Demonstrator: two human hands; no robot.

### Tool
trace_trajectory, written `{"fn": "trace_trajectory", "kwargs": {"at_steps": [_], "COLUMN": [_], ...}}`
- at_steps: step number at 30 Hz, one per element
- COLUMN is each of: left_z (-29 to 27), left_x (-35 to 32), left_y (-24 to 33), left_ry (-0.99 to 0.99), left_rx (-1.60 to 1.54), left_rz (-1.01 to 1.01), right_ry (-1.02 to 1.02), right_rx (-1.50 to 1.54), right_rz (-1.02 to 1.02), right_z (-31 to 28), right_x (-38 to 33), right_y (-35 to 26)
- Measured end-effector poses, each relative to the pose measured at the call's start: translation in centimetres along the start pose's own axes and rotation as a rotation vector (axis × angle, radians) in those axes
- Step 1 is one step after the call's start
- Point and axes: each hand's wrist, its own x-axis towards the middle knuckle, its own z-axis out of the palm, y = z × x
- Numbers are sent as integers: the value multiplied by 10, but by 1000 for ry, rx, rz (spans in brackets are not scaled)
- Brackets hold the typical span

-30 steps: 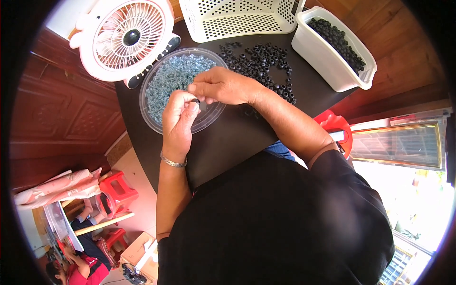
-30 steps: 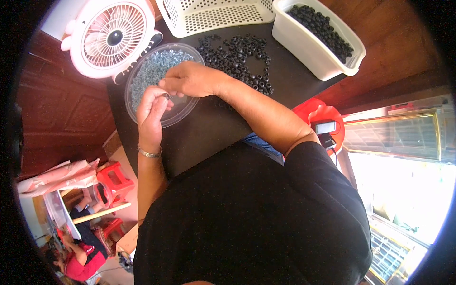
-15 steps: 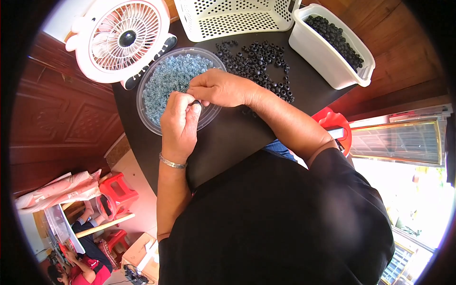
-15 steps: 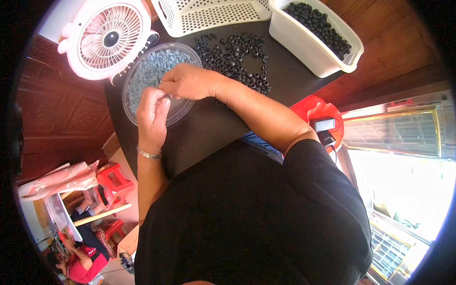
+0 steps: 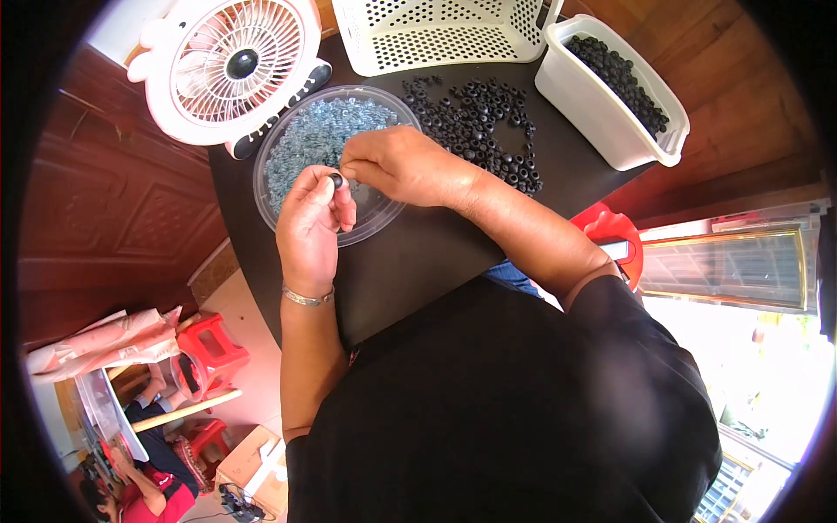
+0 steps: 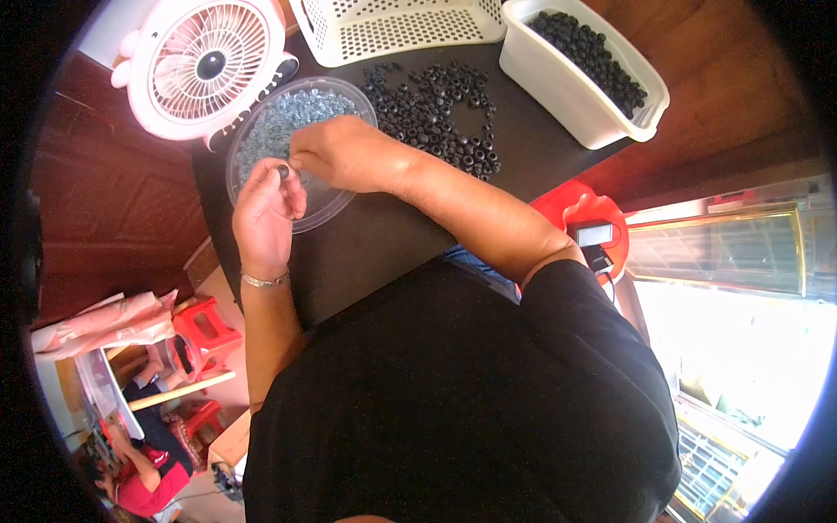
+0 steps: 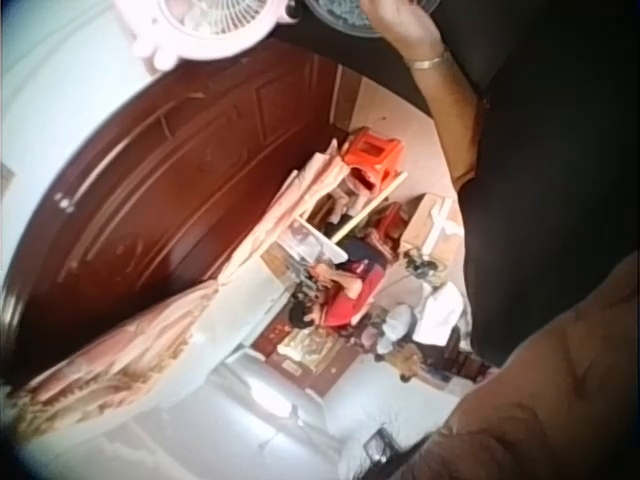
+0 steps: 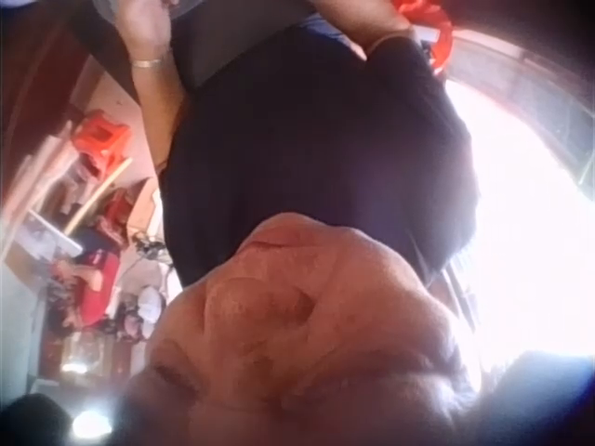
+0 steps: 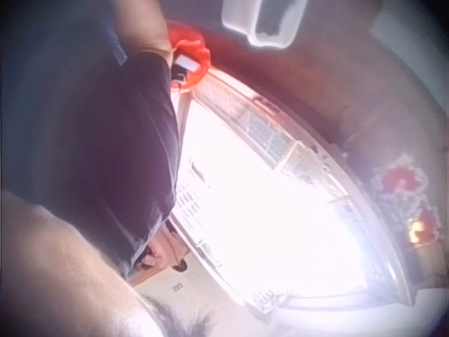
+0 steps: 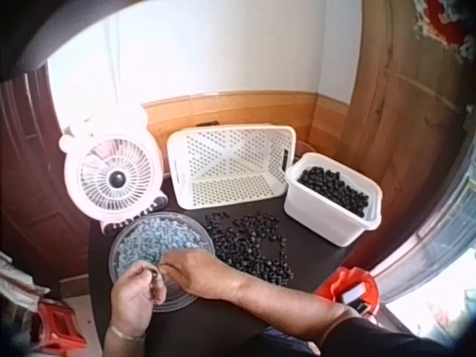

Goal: The person assembles small blue plastic inserts into black plastic ring components by hand at a workstation.

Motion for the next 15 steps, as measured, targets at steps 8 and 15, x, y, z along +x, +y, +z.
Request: {"fn": "trace_trajectory", "kwargs": {"at_steps": [8, 15], "left_z": [-8, 6], "left_x": [1, 1], "left_y": [0, -4], "left_ry": [-95, -33], "left_rx": [-326, 574], "left_rz": [-105, 336], "right_ry": [24, -38], "right_rx": [8, 334], "right_rz": [-24, 358], "right_z": [-1, -10], "right_x": [0, 3], "right_y": [-1, 0]}}
